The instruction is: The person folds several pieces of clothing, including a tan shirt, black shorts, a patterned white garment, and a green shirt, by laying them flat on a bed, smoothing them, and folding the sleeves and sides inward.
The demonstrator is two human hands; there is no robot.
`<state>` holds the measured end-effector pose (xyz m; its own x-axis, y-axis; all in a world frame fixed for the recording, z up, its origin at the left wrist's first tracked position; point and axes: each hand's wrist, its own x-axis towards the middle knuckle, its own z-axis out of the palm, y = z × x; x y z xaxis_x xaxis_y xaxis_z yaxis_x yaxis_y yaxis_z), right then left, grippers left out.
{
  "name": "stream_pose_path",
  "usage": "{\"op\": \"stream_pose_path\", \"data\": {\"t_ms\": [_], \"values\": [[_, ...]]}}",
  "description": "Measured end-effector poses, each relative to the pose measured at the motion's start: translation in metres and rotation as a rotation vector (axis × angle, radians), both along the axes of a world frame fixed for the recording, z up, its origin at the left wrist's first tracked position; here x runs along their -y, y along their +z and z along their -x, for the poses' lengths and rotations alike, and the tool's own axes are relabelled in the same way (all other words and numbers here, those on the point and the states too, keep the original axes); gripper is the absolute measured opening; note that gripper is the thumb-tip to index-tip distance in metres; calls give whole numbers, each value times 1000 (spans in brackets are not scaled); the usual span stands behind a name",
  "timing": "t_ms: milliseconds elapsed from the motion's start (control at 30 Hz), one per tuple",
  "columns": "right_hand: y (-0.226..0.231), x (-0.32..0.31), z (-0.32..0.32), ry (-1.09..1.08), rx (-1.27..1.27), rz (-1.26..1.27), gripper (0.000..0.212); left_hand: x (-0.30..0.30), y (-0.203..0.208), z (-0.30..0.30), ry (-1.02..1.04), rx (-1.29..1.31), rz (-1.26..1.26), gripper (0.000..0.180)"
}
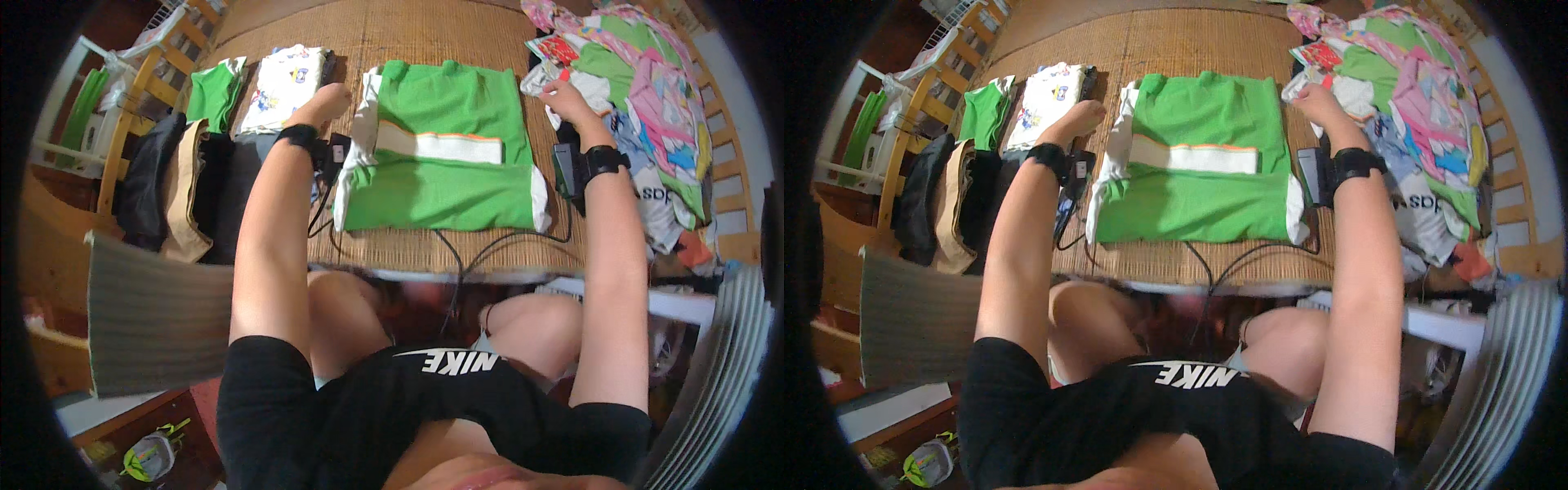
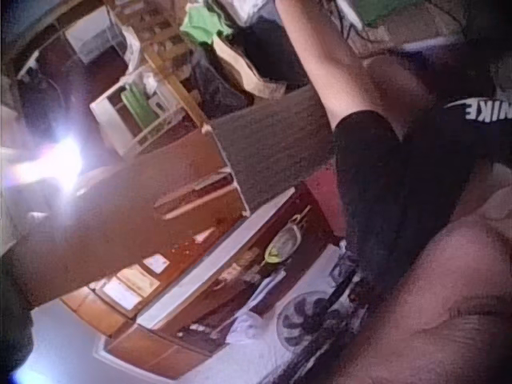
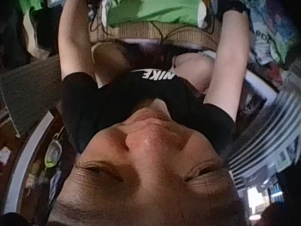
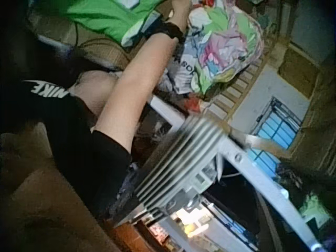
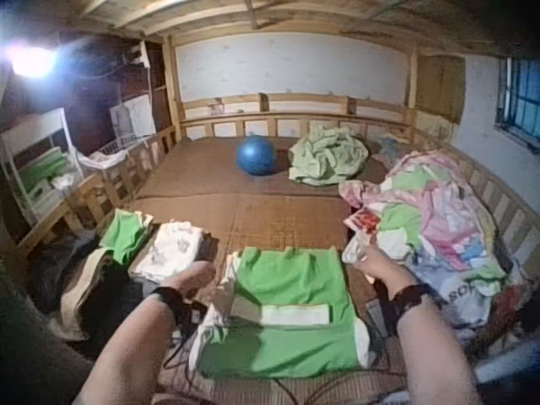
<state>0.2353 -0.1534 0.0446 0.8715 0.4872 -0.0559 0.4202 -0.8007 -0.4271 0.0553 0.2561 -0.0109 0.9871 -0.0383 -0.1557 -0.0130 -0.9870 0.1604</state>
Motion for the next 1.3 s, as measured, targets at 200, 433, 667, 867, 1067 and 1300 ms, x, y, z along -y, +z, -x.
{"op": "stream_pose_path", "data": {"t_ms": [200, 433, 667, 867, 1067, 1300], "values": [[-14, -30, -66, 136, 77, 190, 28, 0, -21, -61, 137, 109, 101, 40], [-94, -41, -99, 433, -41, -80, 42, 6, -4, -82, -155, 139, 147, 38], [-92, -47, -103, 565, 216, 261, 33, -8, -8, -82, -125, -215, 149, 44], [-73, -39, -120, 455, 44, 147, 19, -14, 14, -91, -217, 183, 446, 25], [-70, -46, -126, 394, 15, 238, 19, -22, 7, -103, 202, -20, 600, 19], [-73, -49, -136, 345, 155, 423, 23, -22, -13, -116, 130, -18, -355, 20]]}}
